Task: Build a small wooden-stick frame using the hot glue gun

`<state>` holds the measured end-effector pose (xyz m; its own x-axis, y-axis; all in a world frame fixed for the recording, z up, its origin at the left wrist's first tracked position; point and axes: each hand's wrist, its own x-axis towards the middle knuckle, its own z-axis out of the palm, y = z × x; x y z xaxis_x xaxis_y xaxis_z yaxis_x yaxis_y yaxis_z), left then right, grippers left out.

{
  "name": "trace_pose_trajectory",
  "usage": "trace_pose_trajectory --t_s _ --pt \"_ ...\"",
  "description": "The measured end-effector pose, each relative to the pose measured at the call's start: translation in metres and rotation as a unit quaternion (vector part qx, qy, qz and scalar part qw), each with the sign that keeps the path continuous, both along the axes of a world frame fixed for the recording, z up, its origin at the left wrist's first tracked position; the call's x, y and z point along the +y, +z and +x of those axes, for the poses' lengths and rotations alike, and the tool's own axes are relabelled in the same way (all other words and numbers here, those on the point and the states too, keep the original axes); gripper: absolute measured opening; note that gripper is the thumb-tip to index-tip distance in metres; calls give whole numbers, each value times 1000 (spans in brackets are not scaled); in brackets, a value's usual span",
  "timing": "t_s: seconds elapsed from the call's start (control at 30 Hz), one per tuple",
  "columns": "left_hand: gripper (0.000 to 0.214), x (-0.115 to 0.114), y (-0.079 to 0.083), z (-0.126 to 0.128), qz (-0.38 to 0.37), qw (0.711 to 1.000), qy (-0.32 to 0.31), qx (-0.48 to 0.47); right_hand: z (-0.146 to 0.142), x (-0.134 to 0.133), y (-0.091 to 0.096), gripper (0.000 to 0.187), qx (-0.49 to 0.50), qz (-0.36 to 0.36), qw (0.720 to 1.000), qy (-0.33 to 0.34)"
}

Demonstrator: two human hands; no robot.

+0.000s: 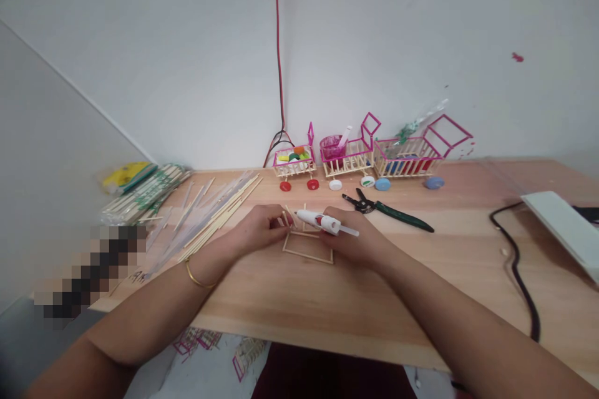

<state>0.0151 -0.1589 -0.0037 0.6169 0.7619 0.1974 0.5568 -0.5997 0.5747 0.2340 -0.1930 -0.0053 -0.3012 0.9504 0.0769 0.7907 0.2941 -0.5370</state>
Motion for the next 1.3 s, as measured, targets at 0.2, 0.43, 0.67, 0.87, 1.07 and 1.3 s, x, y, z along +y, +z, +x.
trace_pose_trajectory --t_s 0.2,0.43,0.67,0.87,1.07,1.3 --pt "12 0 1 -1 2 1000 -12 1 0 0 1 9 -1 5 1000 5" --pt "11 0 1 0 18 999 -26 9 0 0 -1 10 -8 12 1000 5" --pt "11 -1 1 1 30 999 -27 19 1 0 -3 10 2 15 1000 5" --pt "11 -1 1 2 42 998 -24 30 2 1 -5 10 4 23 1000 9" --pt "11 0 0 2 39 999 -24 29 0 -1 1 9 -5 6 1000 3" --pt "11 0 -2 1 15 1000 -16 7 -1 -1 2 10 13 -7 1000 1"
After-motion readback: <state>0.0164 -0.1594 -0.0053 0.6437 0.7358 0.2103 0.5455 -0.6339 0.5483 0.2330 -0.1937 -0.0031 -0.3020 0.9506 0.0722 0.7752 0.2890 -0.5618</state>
